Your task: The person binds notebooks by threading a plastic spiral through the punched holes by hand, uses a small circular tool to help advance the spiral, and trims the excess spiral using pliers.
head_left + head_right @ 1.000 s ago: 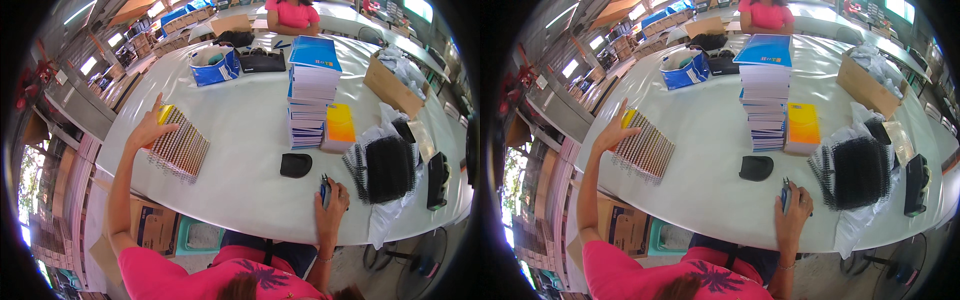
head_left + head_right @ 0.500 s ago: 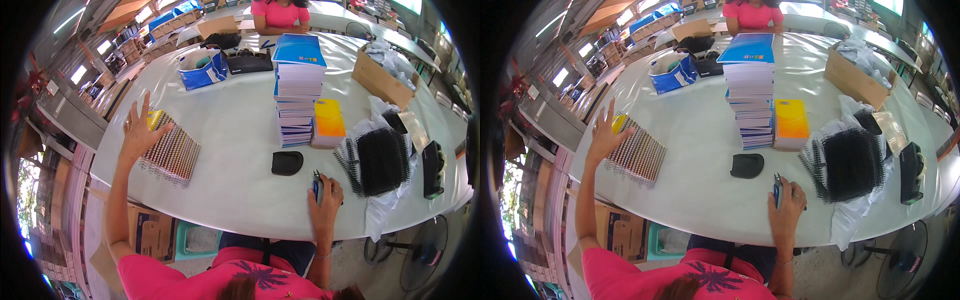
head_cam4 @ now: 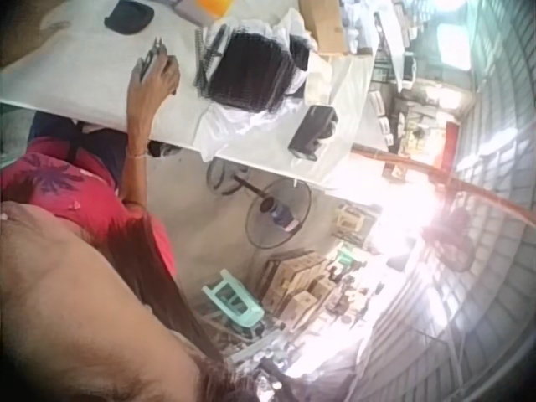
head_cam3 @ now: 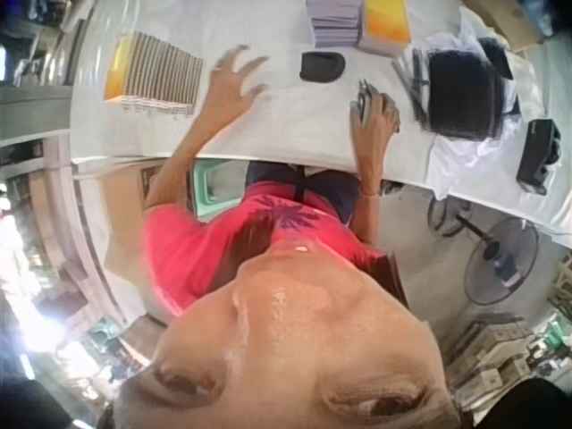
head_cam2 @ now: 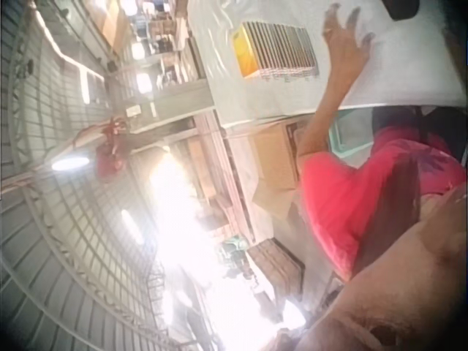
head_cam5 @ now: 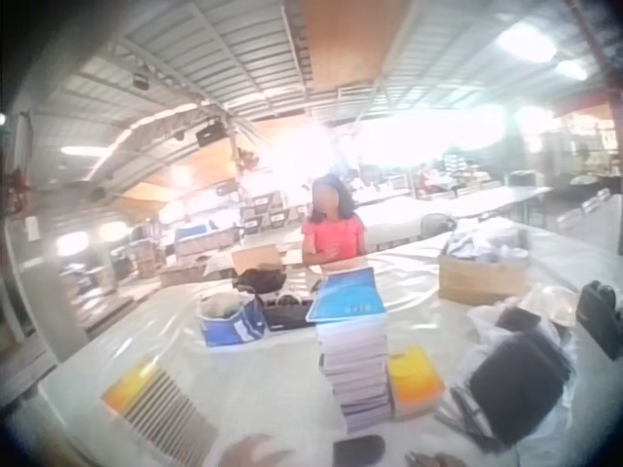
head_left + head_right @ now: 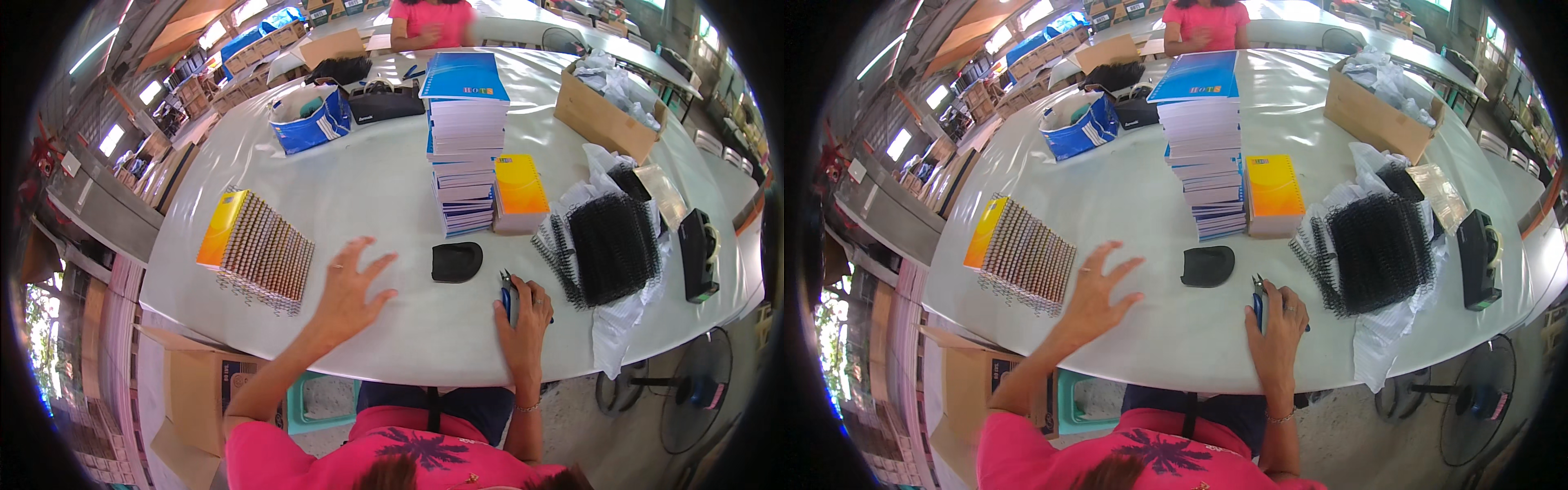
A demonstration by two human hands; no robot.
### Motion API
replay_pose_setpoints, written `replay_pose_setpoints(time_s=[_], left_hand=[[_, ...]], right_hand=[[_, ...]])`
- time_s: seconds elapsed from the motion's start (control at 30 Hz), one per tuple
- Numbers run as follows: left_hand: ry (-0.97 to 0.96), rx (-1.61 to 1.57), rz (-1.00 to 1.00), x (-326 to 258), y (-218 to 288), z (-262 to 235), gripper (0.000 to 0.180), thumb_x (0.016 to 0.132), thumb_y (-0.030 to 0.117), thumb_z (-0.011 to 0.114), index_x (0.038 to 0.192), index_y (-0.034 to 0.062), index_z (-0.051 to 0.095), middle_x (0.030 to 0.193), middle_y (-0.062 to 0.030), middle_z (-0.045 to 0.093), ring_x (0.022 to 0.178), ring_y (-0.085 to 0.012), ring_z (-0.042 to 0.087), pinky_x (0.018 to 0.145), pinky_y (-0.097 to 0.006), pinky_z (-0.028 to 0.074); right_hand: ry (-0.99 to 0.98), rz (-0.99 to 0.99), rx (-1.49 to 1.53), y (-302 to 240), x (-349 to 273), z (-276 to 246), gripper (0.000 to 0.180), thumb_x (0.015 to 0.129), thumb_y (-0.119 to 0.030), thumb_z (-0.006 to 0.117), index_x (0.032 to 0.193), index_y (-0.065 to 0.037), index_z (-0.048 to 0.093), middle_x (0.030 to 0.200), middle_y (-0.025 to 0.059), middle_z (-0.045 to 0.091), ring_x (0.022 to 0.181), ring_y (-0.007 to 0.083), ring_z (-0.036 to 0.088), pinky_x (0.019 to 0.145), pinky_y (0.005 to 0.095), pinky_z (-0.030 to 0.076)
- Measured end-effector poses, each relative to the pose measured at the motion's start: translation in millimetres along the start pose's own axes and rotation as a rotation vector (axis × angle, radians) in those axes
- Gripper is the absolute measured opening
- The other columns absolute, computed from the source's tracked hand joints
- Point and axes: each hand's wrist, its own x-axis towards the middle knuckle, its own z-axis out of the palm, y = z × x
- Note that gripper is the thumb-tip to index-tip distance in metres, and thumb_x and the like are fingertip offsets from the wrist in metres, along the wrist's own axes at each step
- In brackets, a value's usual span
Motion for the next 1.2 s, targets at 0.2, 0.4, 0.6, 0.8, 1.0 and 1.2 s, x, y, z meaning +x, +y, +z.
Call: replay_pose_setpoints(time_s=[0.2, 0.4, 0.6, 0.8, 1.0, 1.2], left_hand=[[-0.145, -0.371, -0.150, 16.0, 23.3, 42.8, 0.051, 0.087, 0.027, 0.072, 0.135, 0.0161, 0.058, 0.137, -0.0110, 0.051, 0.123, -0.0317, 0.053, 0.104, -0.044, 0.043], [-0.118, -0.404, -0.099, 28.5, 30.1, 63.6, 0.046, 0.088, 0.024, 0.071, 0.131, 0.0113, 0.061, 0.131, -0.0131, 0.056, 0.120, -0.0331, 0.054, 0.102, -0.041, 0.046], [-0.058, -0.424, -0.050, 34.8, 31.7, 76.3, 0.034, 0.088, 0.022, 0.070, 0.119, 0.0090, 0.068, 0.122, -0.0116, 0.062, 0.117, -0.0312, 0.056, 0.099, -0.040, 0.047], [-0.020, -0.414, 0.003, 42.1, 34.1, 81.9, 0.030, 0.087, 0.022, 0.071, 0.115, 0.0088, 0.069, 0.115, -0.0093, 0.064, 0.109, -0.0298, 0.059, 0.095, -0.040, 0.048], [0.003, -0.434, 0.026, 48.1, 41.7, 88.5, 0.026, 0.087, 0.020, 0.070, 0.110, 0.0089, 0.071, 0.112, -0.0092, 0.065, 0.106, -0.0295, 0.061, 0.092, -0.040, 0.049], [0.041, -0.447, 0.043, 55.5, 45.5, 96.3, 0.020, 0.087, 0.016, 0.070, 0.105, 0.0086, 0.072, 0.106, -0.0087, 0.065, 0.102, -0.0301, 0.061, 0.088, -0.042, 0.049]], right_hand=[[0.011, -0.020, 0.003, -1.0, 0.9, 0.0, 0.051, 0.085, -0.015, 0.072, 0.133, -0.007, 0.056, 0.126, 0.0177, 0.050, 0.123, 0.0372, 0.044, 0.106, 0.0495, 0.033], [-0.001, -0.014, -0.018, 1.5, 0.9, 0.9, 0.051, 0.085, -0.015, 0.072, 0.133, -0.007, 0.055, 0.126, 0.0188, 0.050, 0.123, 0.0375, 0.044, 0.106, 0.0498, 0.033], [-0.016, -0.004, -0.018, -1.4, 1.3, -1.0, 0.052, 0.085, -0.015, 0.072, 0.134, -0.006, 0.055, 0.127, 0.0192, 0.050, 0.123, 0.0375, 0.044, 0.106, 0.0493, 0.033], [-0.026, 0.008, -0.021, -1.9, 1.0, -1.0, 0.052, 0.085, -0.014, 0.072, 0.134, -0.006, 0.055, 0.128, 0.0193, 0.049, 0.123, 0.0376, 0.043, 0.106, 0.0493, 0.033], [-0.021, 0.015, -0.021, -4.1, 1.0, -2.0, 0.052, 0.085, -0.014, 0.072, 0.134, -0.006, 0.055, 0.128, 0.0192, 0.049, 0.123, 0.0379, 0.043, 0.106, 0.0493, 0.033], [-0.016, 0.014, -0.031, -4.3, 1.1, -2.1, 0.052, 0.086, -0.015, 0.072, 0.134, -0.006, 0.055, 0.128, 0.0187, 0.049, 0.124, 0.0377, 0.043, 0.106, 0.0494, 0.033]])
